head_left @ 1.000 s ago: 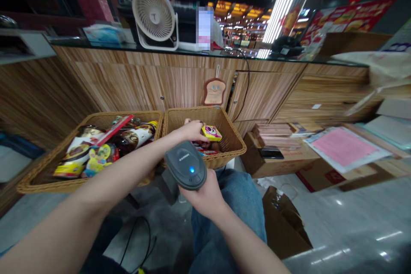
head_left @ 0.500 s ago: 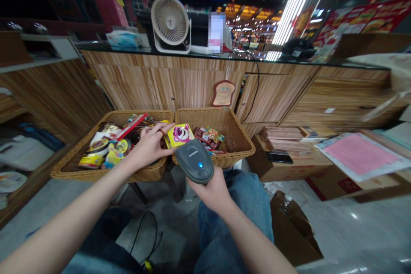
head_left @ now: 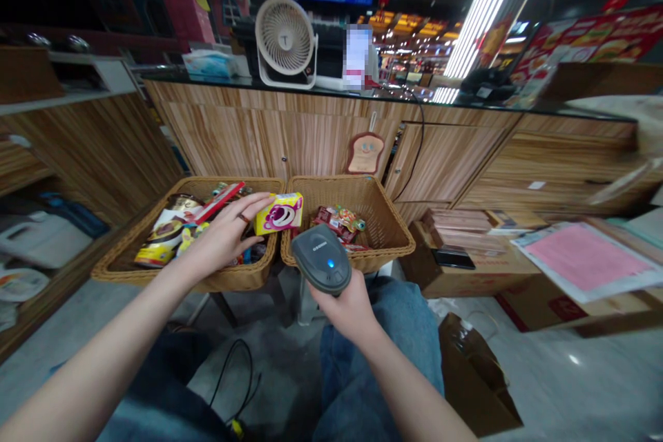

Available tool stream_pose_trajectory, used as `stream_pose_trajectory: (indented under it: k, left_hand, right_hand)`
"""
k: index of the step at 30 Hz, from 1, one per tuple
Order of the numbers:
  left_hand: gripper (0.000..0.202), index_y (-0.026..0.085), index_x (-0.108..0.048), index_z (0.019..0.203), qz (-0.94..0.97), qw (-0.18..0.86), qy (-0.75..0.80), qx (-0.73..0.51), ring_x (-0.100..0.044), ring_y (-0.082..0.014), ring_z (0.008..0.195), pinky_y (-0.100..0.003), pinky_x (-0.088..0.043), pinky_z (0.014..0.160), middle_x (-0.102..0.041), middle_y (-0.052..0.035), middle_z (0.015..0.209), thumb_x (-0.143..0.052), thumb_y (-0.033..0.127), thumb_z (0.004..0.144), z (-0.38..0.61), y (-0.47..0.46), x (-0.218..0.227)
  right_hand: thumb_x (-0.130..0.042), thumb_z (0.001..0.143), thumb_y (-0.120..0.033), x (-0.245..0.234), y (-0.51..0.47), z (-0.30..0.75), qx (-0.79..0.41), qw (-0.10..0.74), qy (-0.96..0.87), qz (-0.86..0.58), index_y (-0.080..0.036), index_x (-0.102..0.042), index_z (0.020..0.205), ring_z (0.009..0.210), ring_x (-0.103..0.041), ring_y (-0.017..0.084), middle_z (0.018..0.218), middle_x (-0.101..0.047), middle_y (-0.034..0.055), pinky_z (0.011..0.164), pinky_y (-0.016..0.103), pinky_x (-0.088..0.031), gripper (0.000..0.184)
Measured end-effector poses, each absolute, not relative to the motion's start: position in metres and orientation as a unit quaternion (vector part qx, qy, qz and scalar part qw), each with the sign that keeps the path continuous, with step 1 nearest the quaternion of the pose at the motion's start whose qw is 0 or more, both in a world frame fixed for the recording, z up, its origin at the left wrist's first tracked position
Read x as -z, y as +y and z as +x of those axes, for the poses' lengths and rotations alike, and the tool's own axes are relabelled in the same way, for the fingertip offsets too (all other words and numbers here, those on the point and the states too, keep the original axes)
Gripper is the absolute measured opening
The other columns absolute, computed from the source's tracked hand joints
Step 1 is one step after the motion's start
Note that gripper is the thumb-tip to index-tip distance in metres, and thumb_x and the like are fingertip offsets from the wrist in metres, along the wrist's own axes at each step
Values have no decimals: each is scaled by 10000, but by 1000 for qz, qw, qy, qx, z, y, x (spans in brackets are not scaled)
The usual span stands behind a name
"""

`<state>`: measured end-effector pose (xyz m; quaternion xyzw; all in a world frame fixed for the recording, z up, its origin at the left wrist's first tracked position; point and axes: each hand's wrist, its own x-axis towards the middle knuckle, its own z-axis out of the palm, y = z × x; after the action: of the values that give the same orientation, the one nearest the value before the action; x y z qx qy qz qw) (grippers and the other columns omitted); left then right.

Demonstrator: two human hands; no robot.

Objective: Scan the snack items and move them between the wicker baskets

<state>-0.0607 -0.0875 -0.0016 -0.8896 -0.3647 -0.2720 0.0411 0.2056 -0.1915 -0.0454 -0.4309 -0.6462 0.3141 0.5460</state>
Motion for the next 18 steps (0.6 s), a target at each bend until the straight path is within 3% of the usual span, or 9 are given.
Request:
stream_pose_trajectory:
  k: [3,5,8,11,18]
  left_hand:
    - [664,316,-337,1593,-895,8,-354,270,-401,-281,1526,-506,-350,1263,-386,-107,1652,-600,355,985,-62,-97,4]
    - [569,313,-433,1517,-887,-10,-358,291,-397,-279,1528,-494,-360,1255,-371,-103,1655,-612,410,986,-60,-102,6]
    - [412,302,-571,1367,-862,2,-385,330,-511,-285,1433,-497,-410,1200,-525,-100,1551,-608,463,989,-53,-103,11]
    - [432,294,-590,1384,-842,36,-409,350,-636,-289,1261,-483,-467,1098,-706,-95,1339,-610,466,988,-46,-98,15]
    - [301,340,-669,1280,-824,114,-416,367,-725,-269,1115,-542,-352,1148,-791,-52,1184,-616,416,993,-47,-97,11]
  right_hand:
    - [-688,798,-301,44,-192,205,-310,545,-649,-431,-186,-711,808,693,-713,236,769,-785,66,701,324,-584,118]
    - [-696,793,-294,45,-192,205,-311,544,-650,-430,-189,-711,811,701,-721,236,784,-793,65,702,319,-587,107]
    - [-702,797,-307,47,-191,204,-311,544,-648,-433,-192,-706,804,694,-724,233,779,-792,60,693,314,-587,115]
    - [-706,804,-332,48,-191,204,-314,542,-644,-439,-195,-688,767,690,-724,236,774,-788,63,699,323,-589,143]
    - [-720,799,-359,48,-190,205,-338,534,-623,-461,-219,-658,755,767,-756,268,738,-772,60,682,321,-606,160]
